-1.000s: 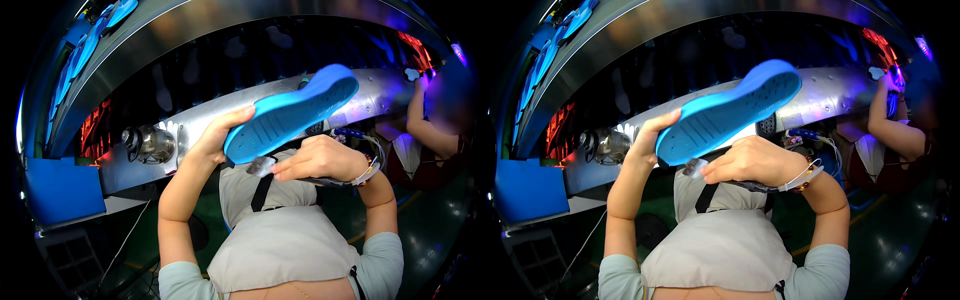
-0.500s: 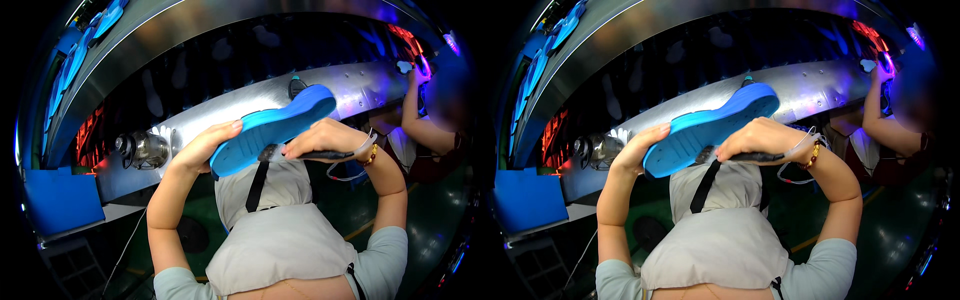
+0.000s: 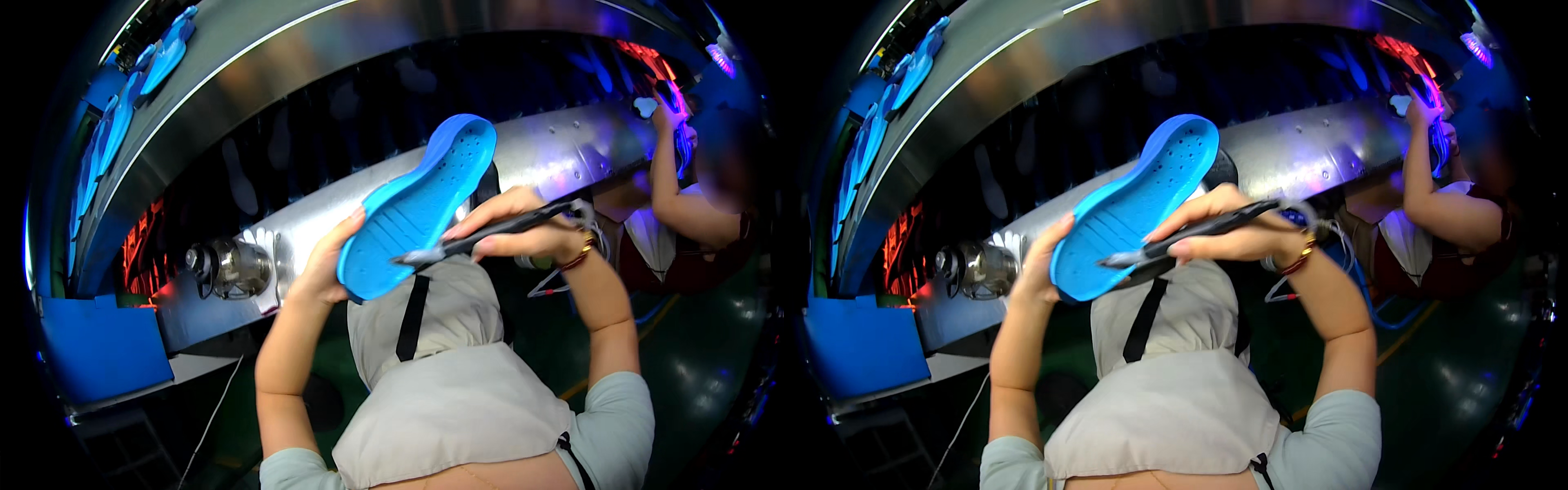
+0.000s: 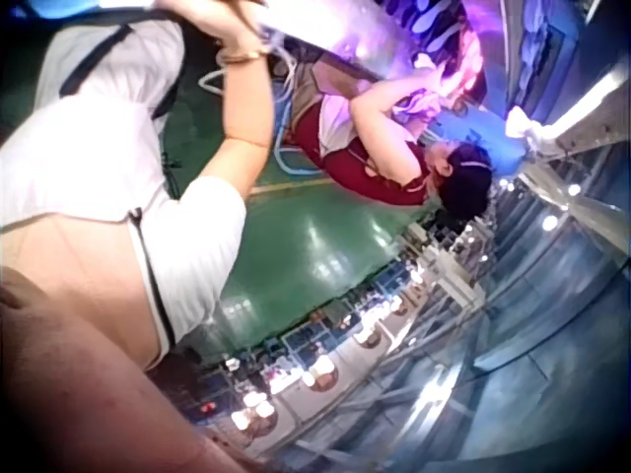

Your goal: The person picks up blue shoe soles from a conveyor belt and applies a liquid substance to the bottom of each sole with a brush before placing them back on the belt.

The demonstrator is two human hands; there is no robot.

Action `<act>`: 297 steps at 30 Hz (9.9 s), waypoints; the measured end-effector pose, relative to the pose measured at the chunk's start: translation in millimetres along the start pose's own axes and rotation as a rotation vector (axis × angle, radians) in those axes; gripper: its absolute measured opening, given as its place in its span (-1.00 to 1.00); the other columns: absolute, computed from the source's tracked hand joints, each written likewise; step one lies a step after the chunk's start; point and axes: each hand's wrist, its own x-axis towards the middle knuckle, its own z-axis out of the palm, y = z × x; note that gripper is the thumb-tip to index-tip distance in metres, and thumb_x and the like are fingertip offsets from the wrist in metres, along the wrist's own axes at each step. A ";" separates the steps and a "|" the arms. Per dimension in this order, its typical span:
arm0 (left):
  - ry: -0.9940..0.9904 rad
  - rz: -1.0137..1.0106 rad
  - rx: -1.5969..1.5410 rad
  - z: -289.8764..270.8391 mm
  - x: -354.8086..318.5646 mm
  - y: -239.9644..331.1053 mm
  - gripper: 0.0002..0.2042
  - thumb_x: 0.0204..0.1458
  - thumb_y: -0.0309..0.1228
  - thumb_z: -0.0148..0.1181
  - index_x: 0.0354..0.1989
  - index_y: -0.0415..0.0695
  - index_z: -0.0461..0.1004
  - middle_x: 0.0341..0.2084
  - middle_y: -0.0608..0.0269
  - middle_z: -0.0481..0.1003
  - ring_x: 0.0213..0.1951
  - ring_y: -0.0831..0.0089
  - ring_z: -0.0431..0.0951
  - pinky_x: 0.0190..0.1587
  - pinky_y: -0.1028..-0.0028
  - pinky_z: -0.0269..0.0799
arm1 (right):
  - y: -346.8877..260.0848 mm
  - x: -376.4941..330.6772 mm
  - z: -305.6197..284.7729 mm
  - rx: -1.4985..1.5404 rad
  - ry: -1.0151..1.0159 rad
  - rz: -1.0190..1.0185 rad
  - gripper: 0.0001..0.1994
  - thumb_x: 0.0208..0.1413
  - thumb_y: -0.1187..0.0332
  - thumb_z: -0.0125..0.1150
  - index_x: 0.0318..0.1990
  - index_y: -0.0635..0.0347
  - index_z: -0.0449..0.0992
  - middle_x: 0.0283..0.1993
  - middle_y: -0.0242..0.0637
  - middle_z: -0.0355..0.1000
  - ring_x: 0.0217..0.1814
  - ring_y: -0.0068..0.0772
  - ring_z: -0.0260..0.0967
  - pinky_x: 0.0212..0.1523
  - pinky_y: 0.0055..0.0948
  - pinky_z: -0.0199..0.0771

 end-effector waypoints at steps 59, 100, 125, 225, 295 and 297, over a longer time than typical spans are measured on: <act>-0.020 0.717 -0.157 50.2 71.3 111.4 -0.68 -0.06 -0.43 0.00 -0.11 -0.27 0.26 -0.25 0.11 0.41 -0.20 0.34 0.44 -0.06 0.38 0.35 | 109.1 -57.3 12.1 0.903 1.060 -0.275 -0.79 -0.01 0.59 0.06 -0.16 0.30 0.38 -0.21 -0.18 0.41 -0.27 -0.42 0.39 -0.22 -0.53 0.42; 0.038 0.308 -0.351 0.3 47.4 -59.3 -0.06 -0.18 0.42 -0.70 0.19 -0.11 0.02 -0.11 -0.14 0.34 -0.06 0.04 0.37 -0.01 0.08 0.30 | 24.7 0.2 31.7 -0.241 0.211 -0.059 -0.84 -0.17 0.47 0.23 -0.35 0.26 0.52 -0.41 -0.25 0.47 -0.38 -0.50 0.42 -0.34 -0.57 0.40; 0.251 0.494 -0.195 32.5 52.4 -43.0 -0.17 -0.07 0.34 -0.68 0.13 -0.09 0.11 -0.08 0.06 0.34 -0.10 0.24 0.40 -0.05 0.27 0.36 | 6.8 19.7 21.8 -0.186 0.190 -0.348 -0.83 -0.20 0.51 0.24 -0.36 0.29 0.53 -0.31 -0.17 0.47 -0.21 -0.39 0.41 -0.15 -0.47 0.37; -0.439 0.467 -0.398 -1.2 74.0 -21.2 -0.16 -0.09 0.30 -0.25 0.21 -0.16 -0.02 0.11 -0.02 0.17 0.07 -0.02 0.24 0.10 0.01 0.12 | 14.6 0.1 6.7 -0.113 0.471 -0.091 -0.81 -0.12 0.51 0.21 -0.29 0.36 0.49 -0.27 -0.17 0.48 -0.25 -0.54 0.42 -0.25 -0.58 0.42; -0.061 0.679 -0.419 38.9 59.7 -5.4 -0.54 0.06 -0.18 -0.14 0.05 -0.25 0.22 -0.08 -0.03 0.38 -0.10 0.19 0.44 -0.01 0.24 0.34 | -2.1 4.1 15.3 -0.119 0.490 -0.415 -0.80 -0.17 0.57 0.22 -0.30 0.33 0.48 -0.30 -0.12 0.47 -0.26 -0.37 0.45 -0.23 -0.52 0.43; -0.057 0.664 -0.407 38.4 58.9 -3.6 -0.56 0.05 -0.20 -0.13 0.03 -0.23 0.23 -0.10 -0.02 0.38 -0.10 0.20 0.44 -0.02 0.26 0.35 | -10.0 -0.7 14.4 -0.279 0.258 -0.386 -0.81 -0.19 0.57 0.22 -0.32 0.32 0.49 -0.31 -0.12 0.47 -0.26 -0.34 0.46 -0.20 -0.50 0.43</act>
